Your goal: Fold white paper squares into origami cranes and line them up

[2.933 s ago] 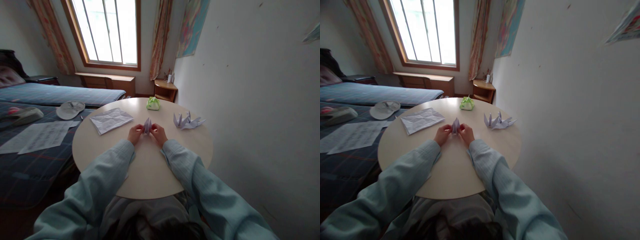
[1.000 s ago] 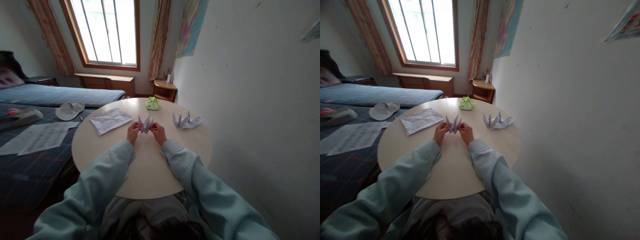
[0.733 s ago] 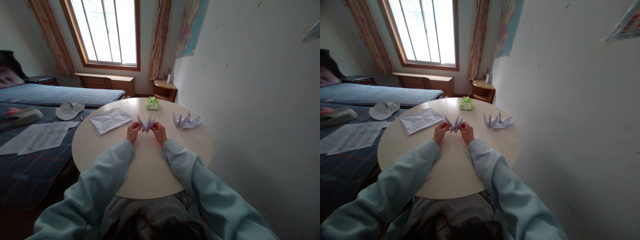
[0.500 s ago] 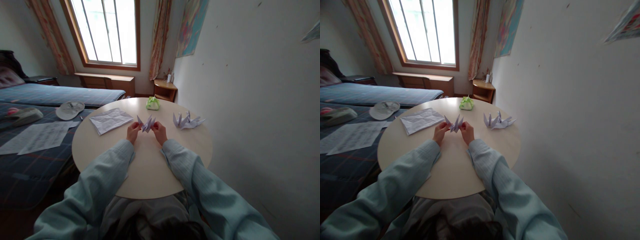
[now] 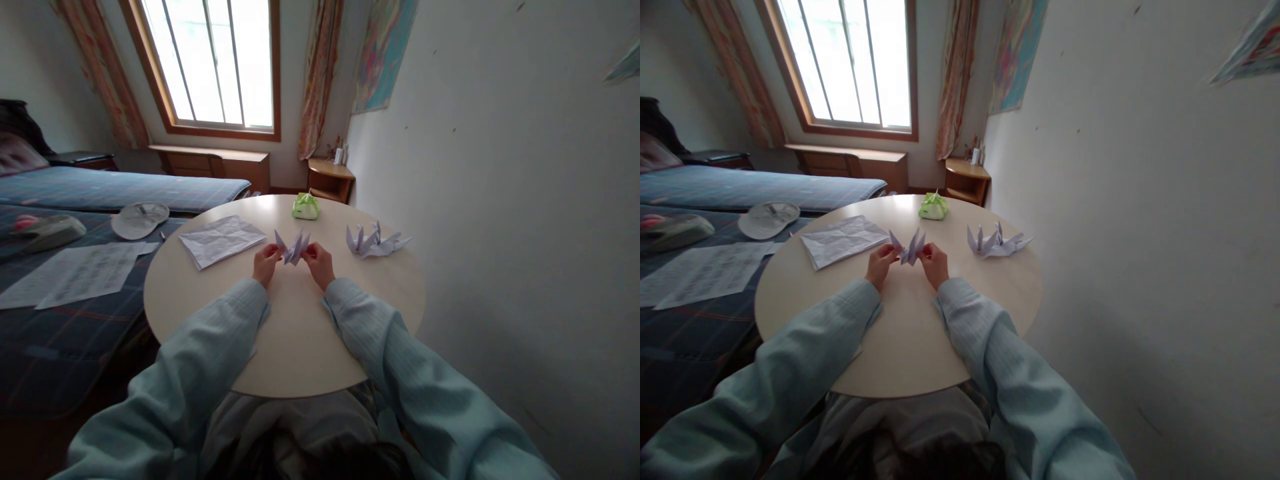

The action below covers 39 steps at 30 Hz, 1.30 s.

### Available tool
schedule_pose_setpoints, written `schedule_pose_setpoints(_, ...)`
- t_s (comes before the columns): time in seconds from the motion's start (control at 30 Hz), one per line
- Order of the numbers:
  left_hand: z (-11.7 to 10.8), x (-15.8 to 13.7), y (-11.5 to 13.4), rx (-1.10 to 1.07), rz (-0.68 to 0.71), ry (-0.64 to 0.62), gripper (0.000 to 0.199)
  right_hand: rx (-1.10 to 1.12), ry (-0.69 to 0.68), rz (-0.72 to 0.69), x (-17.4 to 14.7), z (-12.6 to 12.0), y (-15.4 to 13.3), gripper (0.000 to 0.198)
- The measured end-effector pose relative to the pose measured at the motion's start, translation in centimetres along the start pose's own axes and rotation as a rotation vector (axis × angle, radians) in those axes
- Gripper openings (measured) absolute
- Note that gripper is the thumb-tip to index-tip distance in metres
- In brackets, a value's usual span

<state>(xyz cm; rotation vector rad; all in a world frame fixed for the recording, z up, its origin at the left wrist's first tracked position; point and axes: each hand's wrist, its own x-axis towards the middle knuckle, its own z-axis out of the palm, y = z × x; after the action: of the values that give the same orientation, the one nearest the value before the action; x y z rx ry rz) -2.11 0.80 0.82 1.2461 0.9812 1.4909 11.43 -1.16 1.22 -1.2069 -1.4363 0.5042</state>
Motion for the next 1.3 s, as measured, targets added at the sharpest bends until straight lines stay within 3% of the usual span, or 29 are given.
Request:
schedule_pose_setpoints(0.47, 0.0, 0.1, -0.3, 0.039, 0.009, -0.001, 0.023, -0.01, 0.003, 0.01, -0.1, -0.1, -0.1, 0.009)
schedule_pose_setpoints(1.03, 0.2, -0.5, 0.3, 0.047, -0.049, -0.168, 0.035, 0.002, 0.094, 0.039, 0.2, -0.3, 0.2, 0.007)
schedule_pose_setpoints(1.3, 0.5, -0.9, 0.9, 0.008, -0.051, -0.189, 0.039, 0.005, 0.112, 0.046, 0.3, -0.3, 0.3, 0.005)
